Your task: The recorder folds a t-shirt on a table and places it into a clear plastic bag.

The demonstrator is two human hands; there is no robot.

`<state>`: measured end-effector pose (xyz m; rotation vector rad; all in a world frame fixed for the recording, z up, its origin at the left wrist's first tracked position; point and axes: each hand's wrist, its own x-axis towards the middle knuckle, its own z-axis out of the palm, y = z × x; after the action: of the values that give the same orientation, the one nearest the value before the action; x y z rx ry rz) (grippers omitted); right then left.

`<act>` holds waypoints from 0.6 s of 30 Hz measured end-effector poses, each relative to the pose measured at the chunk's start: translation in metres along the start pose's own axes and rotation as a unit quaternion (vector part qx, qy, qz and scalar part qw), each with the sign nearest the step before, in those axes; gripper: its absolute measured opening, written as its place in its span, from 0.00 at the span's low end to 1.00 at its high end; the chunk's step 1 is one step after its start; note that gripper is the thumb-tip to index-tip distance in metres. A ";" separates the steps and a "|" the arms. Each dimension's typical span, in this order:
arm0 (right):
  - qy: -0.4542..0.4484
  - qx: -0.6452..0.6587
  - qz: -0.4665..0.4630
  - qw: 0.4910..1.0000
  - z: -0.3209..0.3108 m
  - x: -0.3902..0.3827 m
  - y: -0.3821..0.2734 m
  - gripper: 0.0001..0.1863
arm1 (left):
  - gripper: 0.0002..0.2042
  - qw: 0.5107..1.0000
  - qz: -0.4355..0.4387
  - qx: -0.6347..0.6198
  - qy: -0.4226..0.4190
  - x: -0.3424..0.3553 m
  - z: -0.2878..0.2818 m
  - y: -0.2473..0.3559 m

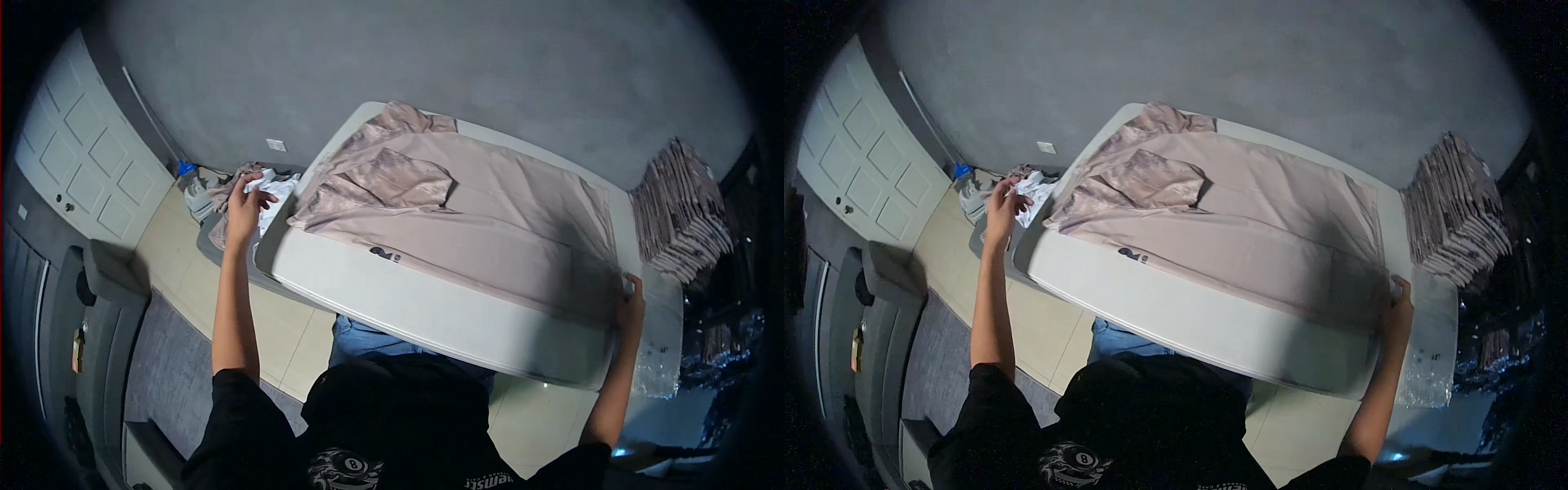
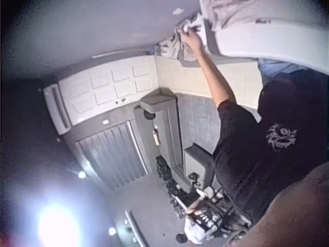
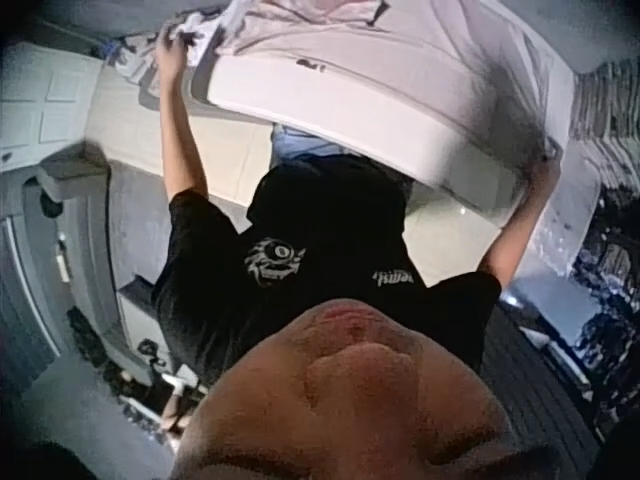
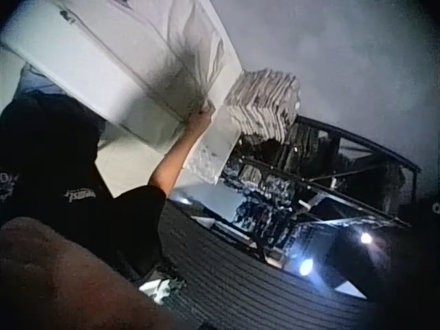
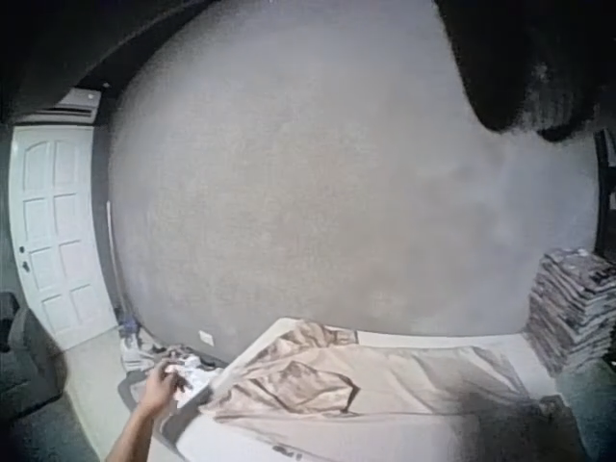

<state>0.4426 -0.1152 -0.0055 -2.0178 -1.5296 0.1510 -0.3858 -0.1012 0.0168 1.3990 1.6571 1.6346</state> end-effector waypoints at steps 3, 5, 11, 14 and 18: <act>0.009 0.010 0.011 1.000 0.002 0.002 0.024 0.20 | 0.10 0.997 -0.022 -0.062 0.044 0.008 -0.036 -0.007; 0.016 -0.001 0.013 1.000 0.004 0.003 0.023 0.20 | 0.10 1.000 -0.015 -0.007 -0.004 -0.003 -0.034 -0.004; 0.048 -0.071 -0.035 0.996 0.004 -0.001 0.002 0.18 | 0.10 0.938 0.134 0.291 -0.130 -0.045 0.028 0.030; 0.022 -0.111 -0.005 0.994 -0.001 -0.004 -0.011 0.17 | 0.10 0.927 0.080 0.345 -0.120 -0.047 0.030 0.029; 0.007 -0.133 0.016 0.991 -0.008 -0.008 -0.023 0.20 | 0.11 0.921 0.074 0.365 -0.118 -0.041 0.021 0.025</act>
<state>0.4238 -0.1214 0.0109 -2.2440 -1.5788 -0.0583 -0.3426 -0.1304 0.0210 2.0083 2.1524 0.8600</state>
